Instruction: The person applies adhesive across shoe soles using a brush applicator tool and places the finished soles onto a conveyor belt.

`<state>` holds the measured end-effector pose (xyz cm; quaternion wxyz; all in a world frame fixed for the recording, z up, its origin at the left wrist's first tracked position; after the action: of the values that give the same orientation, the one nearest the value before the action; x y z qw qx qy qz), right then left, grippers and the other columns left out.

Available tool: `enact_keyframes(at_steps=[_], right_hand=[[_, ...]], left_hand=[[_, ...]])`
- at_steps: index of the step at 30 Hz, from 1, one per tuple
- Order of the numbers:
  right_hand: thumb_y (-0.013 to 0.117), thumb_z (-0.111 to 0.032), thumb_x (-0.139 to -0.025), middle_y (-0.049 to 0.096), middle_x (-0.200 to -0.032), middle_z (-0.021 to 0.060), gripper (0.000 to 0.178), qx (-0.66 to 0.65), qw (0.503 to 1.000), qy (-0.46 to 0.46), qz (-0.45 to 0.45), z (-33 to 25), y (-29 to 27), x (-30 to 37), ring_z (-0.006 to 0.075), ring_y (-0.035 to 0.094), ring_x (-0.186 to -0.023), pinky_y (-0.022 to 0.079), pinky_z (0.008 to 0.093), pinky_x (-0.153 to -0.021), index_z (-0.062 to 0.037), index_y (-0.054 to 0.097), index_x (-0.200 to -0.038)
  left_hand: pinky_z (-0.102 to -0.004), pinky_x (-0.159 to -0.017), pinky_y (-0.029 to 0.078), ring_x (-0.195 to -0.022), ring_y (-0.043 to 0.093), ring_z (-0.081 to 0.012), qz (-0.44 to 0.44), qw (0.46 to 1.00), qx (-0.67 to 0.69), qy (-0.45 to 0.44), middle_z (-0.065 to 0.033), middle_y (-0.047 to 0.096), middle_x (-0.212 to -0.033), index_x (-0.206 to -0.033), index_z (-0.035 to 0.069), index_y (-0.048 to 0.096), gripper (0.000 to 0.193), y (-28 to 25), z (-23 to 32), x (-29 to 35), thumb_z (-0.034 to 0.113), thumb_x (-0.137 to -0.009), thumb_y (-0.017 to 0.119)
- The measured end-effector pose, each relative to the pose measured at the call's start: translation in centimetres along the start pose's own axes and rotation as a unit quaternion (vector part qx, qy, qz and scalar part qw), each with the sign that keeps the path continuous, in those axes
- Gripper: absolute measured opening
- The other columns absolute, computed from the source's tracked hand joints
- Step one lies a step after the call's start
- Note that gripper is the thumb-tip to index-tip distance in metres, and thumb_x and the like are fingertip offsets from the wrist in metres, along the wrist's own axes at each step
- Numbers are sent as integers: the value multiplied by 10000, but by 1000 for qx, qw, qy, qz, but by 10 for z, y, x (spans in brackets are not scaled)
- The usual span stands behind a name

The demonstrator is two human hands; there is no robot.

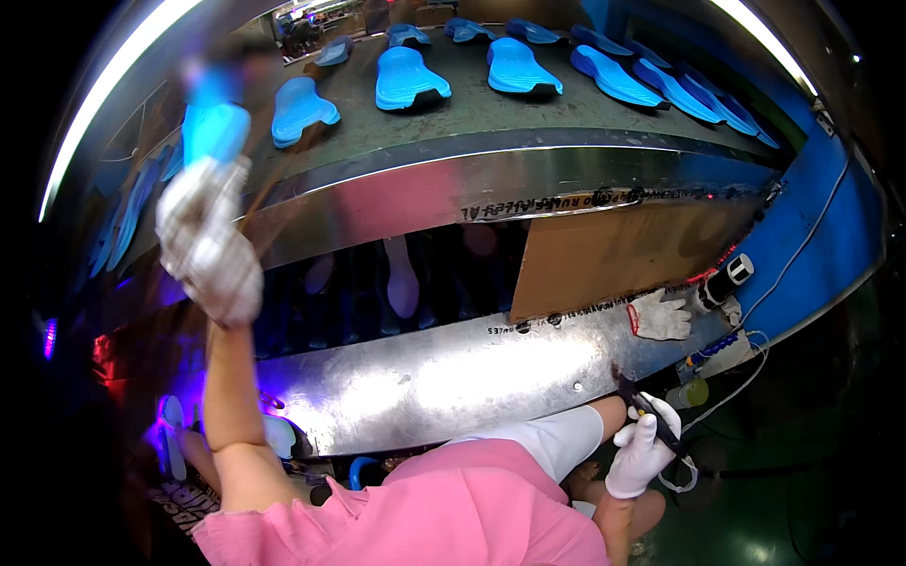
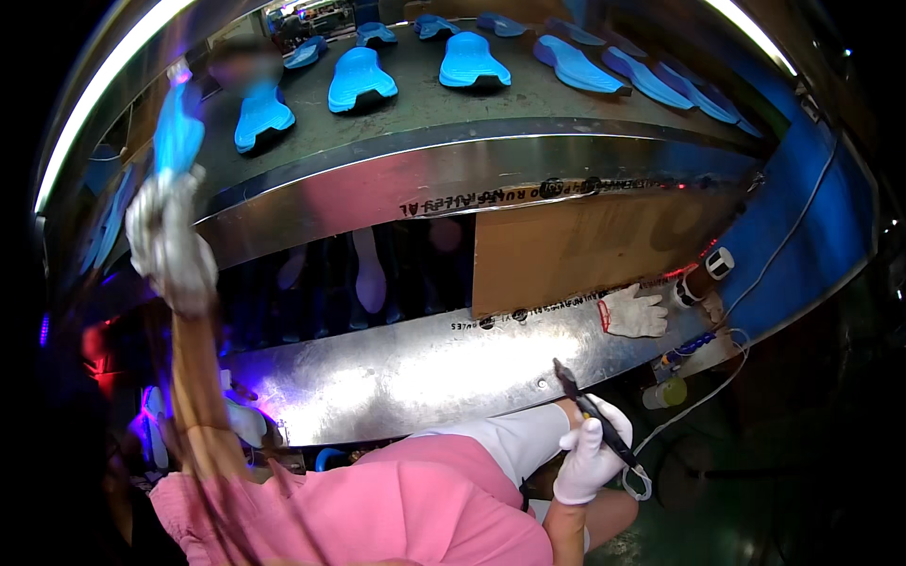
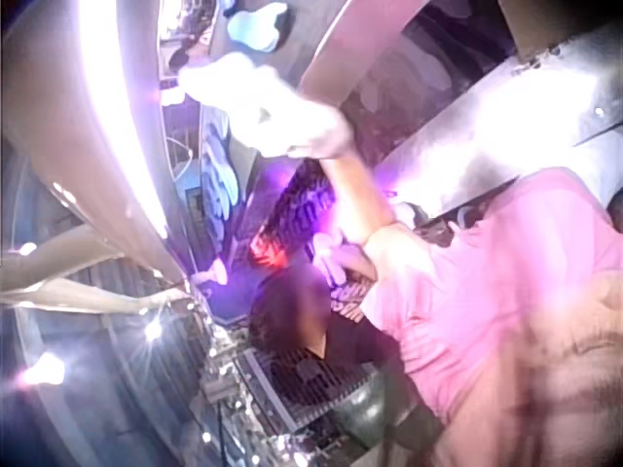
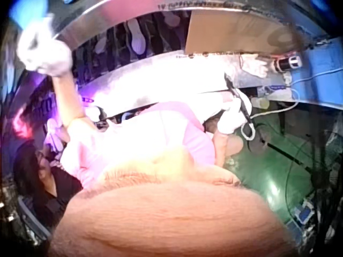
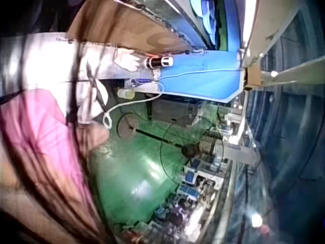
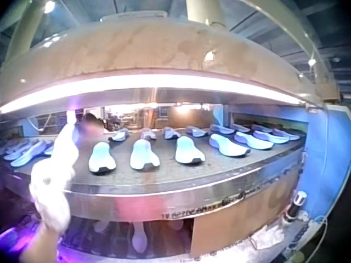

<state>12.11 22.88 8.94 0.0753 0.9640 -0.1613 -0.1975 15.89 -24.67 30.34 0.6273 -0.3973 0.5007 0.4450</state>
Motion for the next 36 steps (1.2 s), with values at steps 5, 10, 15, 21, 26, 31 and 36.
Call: enact_keyframes(at_steps=[5, 10, 15, 21, 26, 31, 36], right_hand=[[560, -59, -918, 650, -897, 111, 220, 67, 987, 64, 134, 19, -51, 6, 47, 466, -485, 390, 164, -466, 35, 565, -1117], [599, -175, -949, 604, -855, 43, 287, 113, 971, 105, 183, 34, -83, 16, 30, 464, -577, 353, 161, -474, 8, 586, -1171], [697, -140, -867, 588, -736, 6, 218, 141, 973, 158, 96, 90, -53, -7, 62, 501, -563, 398, 210, -486, 7, 664, -1024], [694, -400, -791, 677, -756, 197, 406, 319, 932, 174, -2, 163, -8, -52, 300, 667, -684, 497, 367, -648, 1, 709, -852], [645, -322, -828, 689, -849, 168, 247, 469, 871, 91, -110, 156, 31, -34, 336, 666, -788, 523, 426, -723, -89, 689, -898], [690, -248, -820, 687, -867, 115, 189, 376, 888, 154, -218, 96, 31, -16, 267, 675, -807, 525, 360, -696, -78, 675, -902], [739, -81, -760, 672, -824, 109, 153, 404, 879, -204, -150, 27, 61, -34, 269, 657, -711, 525, 332, -648, -66, 676, -898]], left_hand=[[-450, -913, 485, -1092, 601, -324, -632, 750, 129, 145, -142, 627, -1136, -1058, 102, 669, 392, 82, 137, 156, 275, -707, 646], [-430, -946, 467, -1151, 532, -360, -510, 724, 457, 88, -177, 551, -1195, -1055, 39, 579, 332, 137, 187, 344, 173, -758, 641], [-453, -965, 440, -1108, 520, -411, -460, 769, 436, -85, -257, 488, -1219, -856, 60, 573, 231, 164, 177, 352, 112, -717, 750], [-504, -860, 513, -1066, 556, -370, -266, 281, 527, -757, -233, 515, -1288, -1300, 69, 486, 573, 218, 146, 451, 514, -938, 487], [-560, -977, 440, -1167, 531, -365, -254, 25, 474, -843, -185, 533, -1294, -1353, 112, 471, 761, 227, 212, 419, 699, -936, 226], [-533, -919, 476, -1114, 567, -367, -257, -51, 566, -781, -176, 579, -1258, -1372, 101, 465, 796, 219, 205, 440, 697, -930, 177], [-504, -918, 504, -1121, 572, -371, -397, 173, 547, -717, -188, 591, -1243, -1358, 80, 460, 723, 204, 222, 402, 637, -942, 259]])
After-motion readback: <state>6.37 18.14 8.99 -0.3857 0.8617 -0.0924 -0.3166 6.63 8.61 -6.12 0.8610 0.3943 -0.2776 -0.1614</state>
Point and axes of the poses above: each hand's wrist, its own x-axis away from the middle knuckle, its own y-axis out of the palm, z = x × y, the point moved 7 cm from there along -x, towards the middle knuckle
